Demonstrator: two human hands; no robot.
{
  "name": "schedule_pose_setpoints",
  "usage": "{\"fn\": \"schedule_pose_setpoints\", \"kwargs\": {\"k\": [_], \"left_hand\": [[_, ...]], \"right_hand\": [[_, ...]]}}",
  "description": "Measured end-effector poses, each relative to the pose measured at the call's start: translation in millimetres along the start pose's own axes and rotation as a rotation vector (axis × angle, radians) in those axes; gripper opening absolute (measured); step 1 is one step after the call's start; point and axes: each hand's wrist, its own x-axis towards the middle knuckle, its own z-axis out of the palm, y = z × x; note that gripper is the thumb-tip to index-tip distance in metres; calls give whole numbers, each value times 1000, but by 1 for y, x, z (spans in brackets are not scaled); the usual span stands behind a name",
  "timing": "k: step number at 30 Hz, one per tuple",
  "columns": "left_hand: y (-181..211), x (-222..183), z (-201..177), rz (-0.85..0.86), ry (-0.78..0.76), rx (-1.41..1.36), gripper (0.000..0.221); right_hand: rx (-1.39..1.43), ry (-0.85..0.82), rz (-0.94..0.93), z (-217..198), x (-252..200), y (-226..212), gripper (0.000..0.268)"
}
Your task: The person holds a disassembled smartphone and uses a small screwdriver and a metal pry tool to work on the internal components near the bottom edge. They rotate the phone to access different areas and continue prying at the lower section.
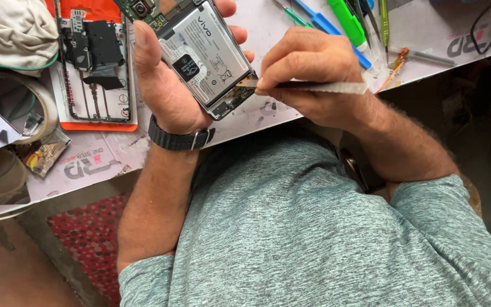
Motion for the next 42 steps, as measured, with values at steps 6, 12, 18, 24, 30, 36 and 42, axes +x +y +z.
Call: {"fn": "schedule_pose_setpoints", "kwargs": {"k": [6,12,18,24,30,36,42], "left_hand": [[0,2,4,67,-43,121,82],[1,-1,10,92,-55,184,84],[5,-1,16,158,-60,318,85],[5,-1,17,146,-87,308,88],[3,-7,15,98,-29,265,92],[3,-1,22,52,7,107,92],[9,8,29,-29,-84,-56,87]], "right_hand": [[174,7,85,4,-5,8,15],[237,144,321,20,-17,1,16],[373,178,563,25,-14,-5,15],[855,156,735,30,-13,-1,23],[1023,240,795,42,-24,6,23],[1139,262,906,46,-19,8,25],[1133,265,956,42,-19,9,25]]}}
